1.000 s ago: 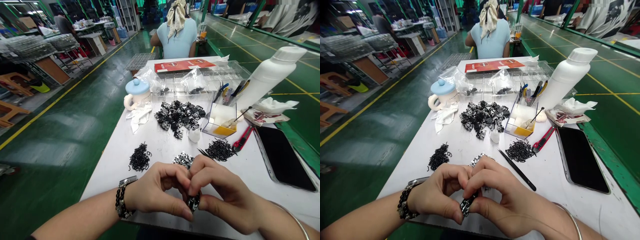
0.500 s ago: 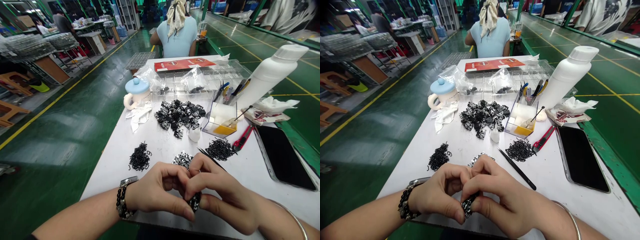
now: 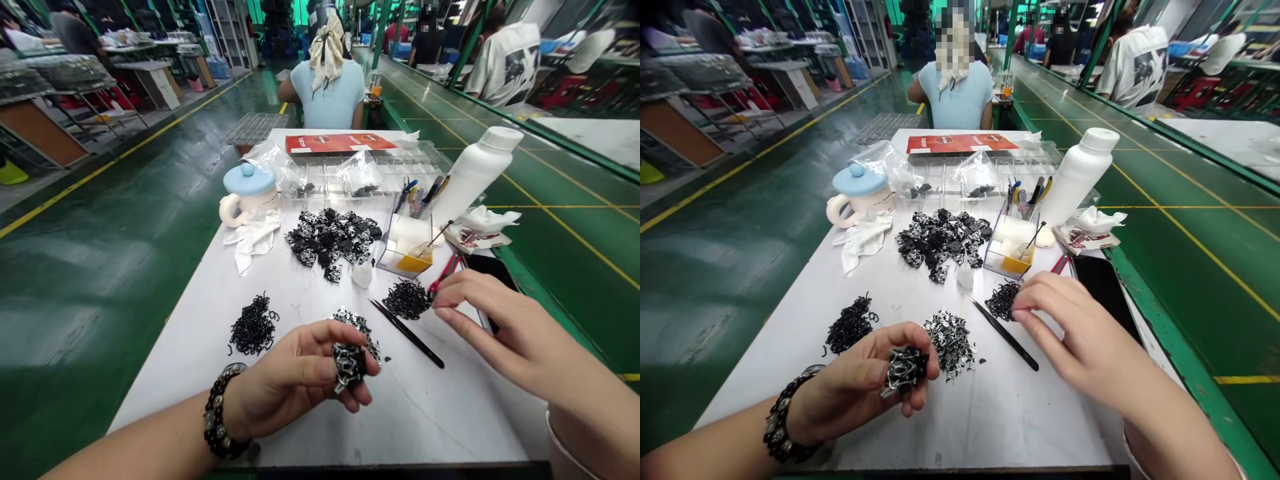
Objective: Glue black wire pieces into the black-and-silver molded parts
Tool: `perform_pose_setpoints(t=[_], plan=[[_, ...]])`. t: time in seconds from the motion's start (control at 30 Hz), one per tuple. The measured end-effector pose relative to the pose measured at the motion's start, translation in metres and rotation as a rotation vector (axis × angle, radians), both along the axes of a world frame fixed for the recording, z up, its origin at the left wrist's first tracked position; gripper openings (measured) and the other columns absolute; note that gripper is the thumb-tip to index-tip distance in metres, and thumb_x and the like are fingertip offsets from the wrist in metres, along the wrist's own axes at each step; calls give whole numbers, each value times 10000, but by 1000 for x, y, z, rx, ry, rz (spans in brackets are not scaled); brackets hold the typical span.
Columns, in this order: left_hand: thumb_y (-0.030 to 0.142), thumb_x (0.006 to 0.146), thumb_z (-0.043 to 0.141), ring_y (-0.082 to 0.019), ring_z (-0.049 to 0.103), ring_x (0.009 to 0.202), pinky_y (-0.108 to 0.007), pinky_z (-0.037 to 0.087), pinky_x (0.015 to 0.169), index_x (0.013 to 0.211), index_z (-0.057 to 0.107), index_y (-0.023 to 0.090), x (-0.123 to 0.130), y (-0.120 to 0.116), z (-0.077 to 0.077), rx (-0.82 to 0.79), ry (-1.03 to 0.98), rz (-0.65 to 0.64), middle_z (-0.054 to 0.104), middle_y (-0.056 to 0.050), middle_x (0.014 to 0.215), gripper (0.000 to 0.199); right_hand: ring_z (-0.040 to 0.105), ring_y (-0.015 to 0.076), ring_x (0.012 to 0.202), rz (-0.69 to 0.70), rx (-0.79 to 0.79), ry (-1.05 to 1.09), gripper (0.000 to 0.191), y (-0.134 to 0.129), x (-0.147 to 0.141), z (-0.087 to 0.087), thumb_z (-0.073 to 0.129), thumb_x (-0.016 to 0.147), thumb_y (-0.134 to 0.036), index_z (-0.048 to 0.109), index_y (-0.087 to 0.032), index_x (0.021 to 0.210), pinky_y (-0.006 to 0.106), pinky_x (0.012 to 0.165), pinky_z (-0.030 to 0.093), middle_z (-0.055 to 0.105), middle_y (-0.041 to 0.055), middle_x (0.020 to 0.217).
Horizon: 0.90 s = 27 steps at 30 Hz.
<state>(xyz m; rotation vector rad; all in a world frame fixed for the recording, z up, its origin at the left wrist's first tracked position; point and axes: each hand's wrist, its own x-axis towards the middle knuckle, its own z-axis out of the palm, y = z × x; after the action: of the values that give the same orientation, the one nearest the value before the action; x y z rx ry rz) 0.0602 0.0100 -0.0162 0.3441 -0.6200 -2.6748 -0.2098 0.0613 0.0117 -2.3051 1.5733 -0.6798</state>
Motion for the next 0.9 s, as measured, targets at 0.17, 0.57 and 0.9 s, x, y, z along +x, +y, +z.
perform_pose_setpoints(t=[0.17, 0.57, 0.9], plan=[[173, 749, 707, -165, 683, 784, -222, 531, 695, 1007, 664, 144, 1, -4, 1, -44, -40, 44, 693, -92, 968, 263, 514, 174, 803, -174, 250, 164, 86, 10, -25, -46, 452, 889, -252, 532, -224, 873, 351, 732, 398, 534, 31, 869], [205, 725, 730, -151, 668, 738, -218, 505, 685, 986, 676, 156, 1, -7, -1, -133, -103, 67, 697, -75, 934, 271, 483, 197, 797, -222, 179, 129, 118, 3, -6, -66, 443, 880, -256, 514, -206, 800, 382, 728, 371, 498, 36, 827], [201, 728, 724, -148, 673, 722, -217, 513, 680, 993, 671, 150, 1, -8, -1, -87, -93, 77, 699, -84, 938, 274, 542, 122, 814, -201, 102, -354, 94, 14, 2, -47, 451, 915, -280, 496, -255, 993, 217, 685, 476, 552, 13, 876]])
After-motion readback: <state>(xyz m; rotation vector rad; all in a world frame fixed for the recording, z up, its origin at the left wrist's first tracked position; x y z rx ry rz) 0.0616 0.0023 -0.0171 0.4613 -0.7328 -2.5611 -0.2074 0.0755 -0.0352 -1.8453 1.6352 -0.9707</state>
